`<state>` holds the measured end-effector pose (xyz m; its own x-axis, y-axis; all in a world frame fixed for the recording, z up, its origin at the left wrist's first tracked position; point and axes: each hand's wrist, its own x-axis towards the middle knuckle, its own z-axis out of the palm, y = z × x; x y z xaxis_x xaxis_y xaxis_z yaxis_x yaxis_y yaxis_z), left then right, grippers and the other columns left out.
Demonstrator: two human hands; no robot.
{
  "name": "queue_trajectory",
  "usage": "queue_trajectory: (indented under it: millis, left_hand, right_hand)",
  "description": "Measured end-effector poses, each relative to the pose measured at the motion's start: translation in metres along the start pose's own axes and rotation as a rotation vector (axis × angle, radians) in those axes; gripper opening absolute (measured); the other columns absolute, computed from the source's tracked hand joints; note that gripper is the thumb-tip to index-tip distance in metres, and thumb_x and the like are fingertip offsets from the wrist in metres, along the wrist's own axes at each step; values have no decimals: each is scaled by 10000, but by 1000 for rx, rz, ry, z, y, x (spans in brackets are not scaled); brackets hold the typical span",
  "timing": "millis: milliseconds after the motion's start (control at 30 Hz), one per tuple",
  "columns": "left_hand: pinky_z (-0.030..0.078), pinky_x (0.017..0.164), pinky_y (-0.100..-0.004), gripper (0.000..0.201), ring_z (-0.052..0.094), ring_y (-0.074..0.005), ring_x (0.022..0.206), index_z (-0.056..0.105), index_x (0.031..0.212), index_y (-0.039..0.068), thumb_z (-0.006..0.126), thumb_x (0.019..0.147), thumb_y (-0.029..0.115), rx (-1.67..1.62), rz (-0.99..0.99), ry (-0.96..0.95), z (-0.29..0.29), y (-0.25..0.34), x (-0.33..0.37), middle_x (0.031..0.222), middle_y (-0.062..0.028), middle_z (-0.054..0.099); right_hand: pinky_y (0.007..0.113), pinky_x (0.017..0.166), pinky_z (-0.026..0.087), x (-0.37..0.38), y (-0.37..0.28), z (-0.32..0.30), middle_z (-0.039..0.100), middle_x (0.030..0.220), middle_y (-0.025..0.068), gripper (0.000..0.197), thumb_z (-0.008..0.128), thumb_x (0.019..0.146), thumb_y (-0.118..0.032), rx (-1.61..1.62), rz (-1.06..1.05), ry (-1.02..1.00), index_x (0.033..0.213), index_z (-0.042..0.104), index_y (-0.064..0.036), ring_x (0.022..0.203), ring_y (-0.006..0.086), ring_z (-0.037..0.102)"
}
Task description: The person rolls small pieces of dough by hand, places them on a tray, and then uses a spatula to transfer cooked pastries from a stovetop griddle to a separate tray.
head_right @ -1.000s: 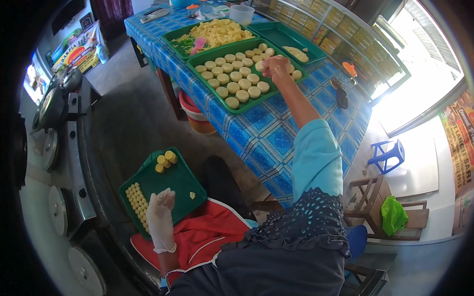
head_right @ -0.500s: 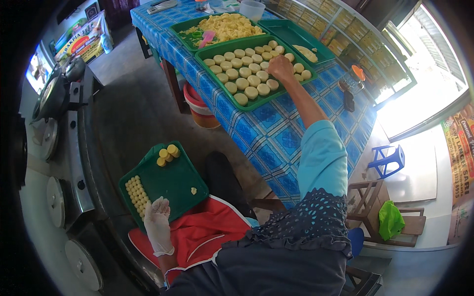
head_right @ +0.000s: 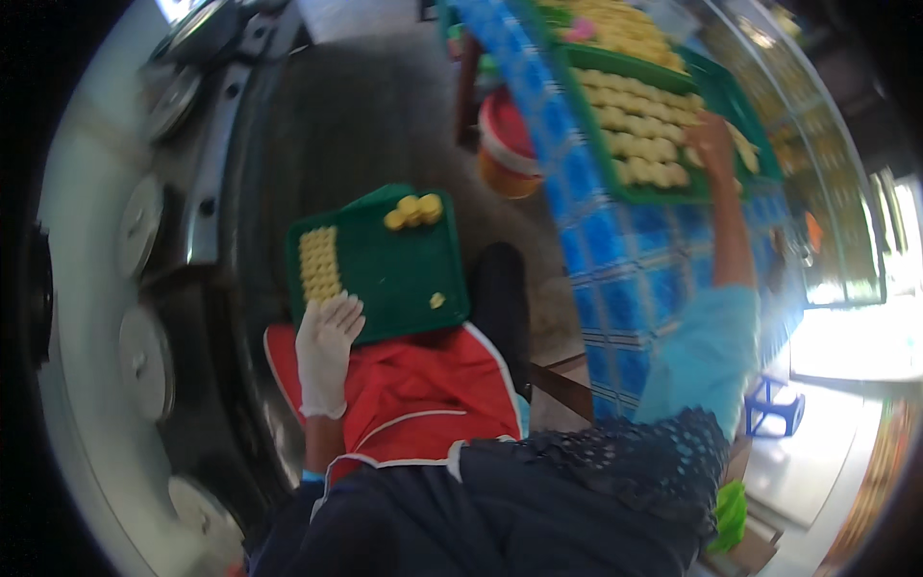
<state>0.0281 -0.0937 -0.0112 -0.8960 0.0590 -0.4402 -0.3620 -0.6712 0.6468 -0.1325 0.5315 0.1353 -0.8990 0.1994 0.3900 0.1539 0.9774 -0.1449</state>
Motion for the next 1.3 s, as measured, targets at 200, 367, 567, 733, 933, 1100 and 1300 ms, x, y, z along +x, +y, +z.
queue_trajectory:
  millis: [200, 367, 567, 733, 933, 1100, 1300]
  left_hand:
    - [374, 1040, -421, 599, 451, -355, 1267, 400, 1336, -112, 473, 986, 368, -67, 164, 299, -59, 29, -1, 1363, -268, 434]
    - [362, 1067, -394, 555, 445, -335, 1288, 410, 1335, -112, 488, 981, 308, -68, 195, 298, -73, 32, -3, 1401, -270, 413]
    - [388, 1039, -391, 490, 501, -323, 1236, 489, 1275, -99, 509, 973, 286, -157, 214, 383, -95, 30, -18, 1331, -235, 501]
    - [422, 990, -374, 414, 570, -299, 1147, 558, 1212, -74, 534, 960, 254, -167, 199, 440, -116, 25, -21, 1219, -191, 596]
    - [431, 971, -346, 374, 622, -251, 1043, 573, 1239, -28, 541, 932, 184, 652, 327, 264, -98, -2, 2, 1126, -125, 660]
    - [311, 1019, -621, 654, 326, -518, 1304, 401, 1407, 24, 606, 806, 181, 1931, 703, -25, -58, -72, 55, 1425, -185, 439]
    - [221, 1059, -651, 694, 222, -512, 1360, 371, 1424, 30, 618, 850, 330, 1943, 629, -44, -56, -87, 69, 1488, -135, 355]
  right_hand:
    - [290, 731, 504, -46, -242, -20, 689, 908, 82, 165, 629, 876, -78, 625, -300, -46, 1027, 689, -46, 815, 148, 657]
    - [378, 782, 509, -161, -377, 93, 653, 909, 136, 229, 680, 711, 3, 684, -848, -922, 940, 681, -15, 872, 282, 633]
    - [441, 708, 511, -271, -469, 243, 593, 865, 109, 235, 705, 740, -73, 604, -886, -610, 964, 635, -61, 866, 316, 614]
    - [447, 623, 504, -297, -499, 274, 590, 824, 109, 192, 678, 757, -45, 652, -697, -323, 937, 611, -44, 841, 312, 614]
    - [409, 577, 477, -291, -457, 249, 539, 700, 89, 157, 649, 748, -53, 995, 187, -476, 902, 624, -31, 723, 282, 583]
    - [407, 673, 436, -292, -402, 269, 516, 791, 97, 222, 656, 732, -90, 335, -605, -176, 950, 646, -47, 803, 284, 521]
    - [448, 775, 400, -256, -399, 248, 515, 989, 150, 352, 602, 760, -100, 245, -716, -290, 1111, 621, -94, 929, 322, 491]
